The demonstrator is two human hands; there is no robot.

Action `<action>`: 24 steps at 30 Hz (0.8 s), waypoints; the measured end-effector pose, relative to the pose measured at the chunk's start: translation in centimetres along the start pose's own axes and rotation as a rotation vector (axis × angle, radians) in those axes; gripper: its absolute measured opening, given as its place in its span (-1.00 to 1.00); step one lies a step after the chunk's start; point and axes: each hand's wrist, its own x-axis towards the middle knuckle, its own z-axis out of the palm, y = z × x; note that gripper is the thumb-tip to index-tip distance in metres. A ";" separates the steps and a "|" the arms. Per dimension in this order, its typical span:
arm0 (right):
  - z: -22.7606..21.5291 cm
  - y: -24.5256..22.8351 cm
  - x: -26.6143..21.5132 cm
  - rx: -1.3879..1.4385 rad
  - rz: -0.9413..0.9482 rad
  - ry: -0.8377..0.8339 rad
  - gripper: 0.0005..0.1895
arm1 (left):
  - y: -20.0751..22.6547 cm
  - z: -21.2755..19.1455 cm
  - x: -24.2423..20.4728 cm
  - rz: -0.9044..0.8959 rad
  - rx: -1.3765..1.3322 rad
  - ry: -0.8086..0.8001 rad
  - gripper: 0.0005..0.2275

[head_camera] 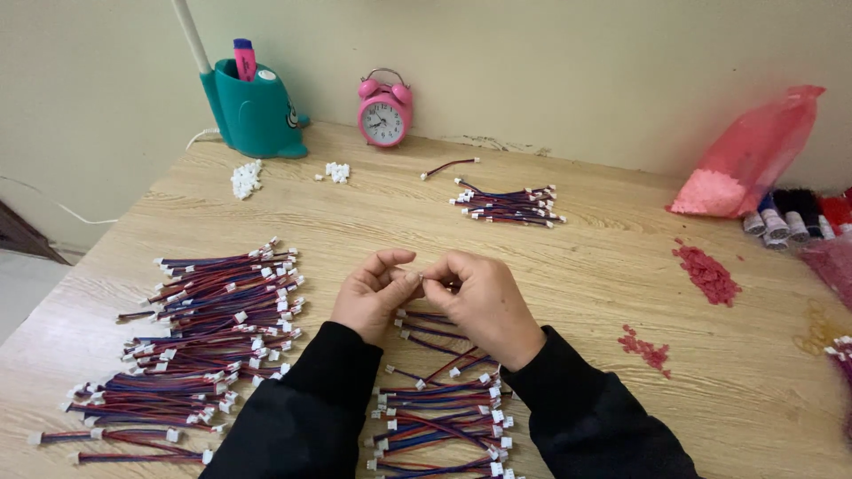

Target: The person assembles wire harnesses by inserting small white plastic connectors onto the ends of multi-colored ribbon cables. They repeatedly pick up a cable, slide a connector onto the exposed wires, and place the finished assembly onto a growing pile on the wooden table.

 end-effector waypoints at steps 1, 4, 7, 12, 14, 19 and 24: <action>0.0 0.2 0.1 0.001 0.001 0.000 -0.94 | 0.0 -0.2 0.1 -0.001 0.001 0.000 -0.71; -0.2 0.5 0.1 0.008 0.026 -0.019 -0.95 | 0.0 -0.5 0.1 0.004 0.111 -0.032 -0.75; -0.6 0.8 0.1 0.006 0.055 -0.056 -0.94 | 0.2 -0.1 -0.2 -0.004 0.075 -0.028 -0.73; -2.4 1.1 1.0 0.091 0.191 -0.032 -0.79 | 1.7 0.8 -0.8 0.006 0.139 -0.006 -0.73; -4.2 3.4 2.9 -0.091 0.142 0.029 -0.79 | 1.0 0.4 -0.2 0.010 0.197 -0.017 -0.76; -5.4 10.7 7.1 -0.609 0.187 0.074 -0.77 | 0.7 0.0 0.1 -0.006 0.299 -0.047 -0.76; -5.2 13.0 8.5 -0.774 0.223 -0.076 -0.68 | 0.4 0.6 0.0 -0.004 0.289 -0.028 -0.73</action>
